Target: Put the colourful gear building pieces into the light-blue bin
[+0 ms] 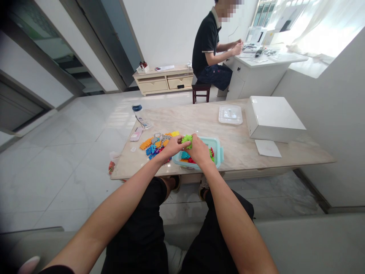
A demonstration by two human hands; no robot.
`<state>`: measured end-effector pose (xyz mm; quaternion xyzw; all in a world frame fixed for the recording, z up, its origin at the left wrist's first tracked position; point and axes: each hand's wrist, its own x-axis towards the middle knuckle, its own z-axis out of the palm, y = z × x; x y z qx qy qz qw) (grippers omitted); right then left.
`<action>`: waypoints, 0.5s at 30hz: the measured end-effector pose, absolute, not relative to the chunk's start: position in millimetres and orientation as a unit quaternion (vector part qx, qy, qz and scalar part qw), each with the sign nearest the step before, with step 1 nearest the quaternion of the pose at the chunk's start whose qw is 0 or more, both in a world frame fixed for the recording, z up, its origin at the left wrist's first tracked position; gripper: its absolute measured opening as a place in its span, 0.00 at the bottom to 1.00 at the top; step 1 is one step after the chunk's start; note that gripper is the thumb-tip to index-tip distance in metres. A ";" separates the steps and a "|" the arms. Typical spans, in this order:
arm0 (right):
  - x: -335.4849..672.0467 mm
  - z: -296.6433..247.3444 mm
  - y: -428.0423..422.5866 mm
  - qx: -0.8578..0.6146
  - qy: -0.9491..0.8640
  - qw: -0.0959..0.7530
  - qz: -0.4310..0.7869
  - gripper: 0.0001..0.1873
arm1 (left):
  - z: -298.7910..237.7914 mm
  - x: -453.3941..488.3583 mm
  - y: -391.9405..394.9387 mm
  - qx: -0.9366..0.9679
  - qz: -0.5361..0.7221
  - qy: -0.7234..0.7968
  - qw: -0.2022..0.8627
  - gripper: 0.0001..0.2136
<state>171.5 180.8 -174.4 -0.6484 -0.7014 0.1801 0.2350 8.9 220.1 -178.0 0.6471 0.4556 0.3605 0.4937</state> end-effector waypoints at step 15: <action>170.1 -167.5 178.6 -0.682 -0.682 0.203 0.169 0.17 | -176.9 9.4 223.5 0.610 0.409 0.468 0.491 0.25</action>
